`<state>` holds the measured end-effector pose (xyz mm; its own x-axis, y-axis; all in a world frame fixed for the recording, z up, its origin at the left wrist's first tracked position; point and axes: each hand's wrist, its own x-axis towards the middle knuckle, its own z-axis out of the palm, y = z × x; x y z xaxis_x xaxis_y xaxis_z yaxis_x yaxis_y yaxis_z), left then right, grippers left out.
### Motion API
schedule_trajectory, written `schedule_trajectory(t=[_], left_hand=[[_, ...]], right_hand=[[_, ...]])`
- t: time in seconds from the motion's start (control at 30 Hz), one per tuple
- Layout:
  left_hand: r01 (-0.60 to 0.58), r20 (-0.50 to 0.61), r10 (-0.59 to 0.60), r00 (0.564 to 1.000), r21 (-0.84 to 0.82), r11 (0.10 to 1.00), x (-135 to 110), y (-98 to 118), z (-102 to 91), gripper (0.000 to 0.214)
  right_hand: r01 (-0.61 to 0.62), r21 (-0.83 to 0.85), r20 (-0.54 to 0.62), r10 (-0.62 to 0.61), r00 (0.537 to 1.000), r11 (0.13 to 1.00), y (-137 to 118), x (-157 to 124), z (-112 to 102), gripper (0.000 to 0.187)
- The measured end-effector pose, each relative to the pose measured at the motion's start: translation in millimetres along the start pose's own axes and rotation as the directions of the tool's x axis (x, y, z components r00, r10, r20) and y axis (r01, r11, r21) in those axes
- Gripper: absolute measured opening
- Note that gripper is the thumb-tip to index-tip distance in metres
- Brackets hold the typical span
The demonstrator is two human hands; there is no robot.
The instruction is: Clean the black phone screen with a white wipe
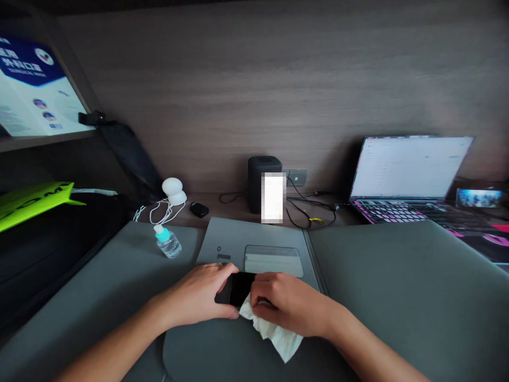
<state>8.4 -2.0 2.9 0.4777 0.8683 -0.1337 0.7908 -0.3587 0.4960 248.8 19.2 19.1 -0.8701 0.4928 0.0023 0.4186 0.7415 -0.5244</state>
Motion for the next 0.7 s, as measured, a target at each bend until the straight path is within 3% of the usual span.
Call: schedule_trajectory(t=[0.2,0.37,0.7], left_hand=[[-0.003,-0.002,0.003,1.000,-0.013,1.000,-0.2,-1.4,0.5,0.054],[0.001,0.002,-0.001,1.000,-0.006,1.000,-0.8,0.0,0.0,0.058],[-0.017,0.020,0.017,1.000,0.002,1.000,-0.5,-1.0,-0.9,0.064]], right_hand=[[-0.062,0.005,-0.059,0.062,0.996,0.998,0.3,2.1,1.5,0.010],[0.017,0.006,-0.045,-0.016,0.999,1.000,-0.8,4.8,6.6,0.009],[0.046,0.048,-0.032,-0.045,0.998,0.998,-1.2,3.9,6.4,0.008]])
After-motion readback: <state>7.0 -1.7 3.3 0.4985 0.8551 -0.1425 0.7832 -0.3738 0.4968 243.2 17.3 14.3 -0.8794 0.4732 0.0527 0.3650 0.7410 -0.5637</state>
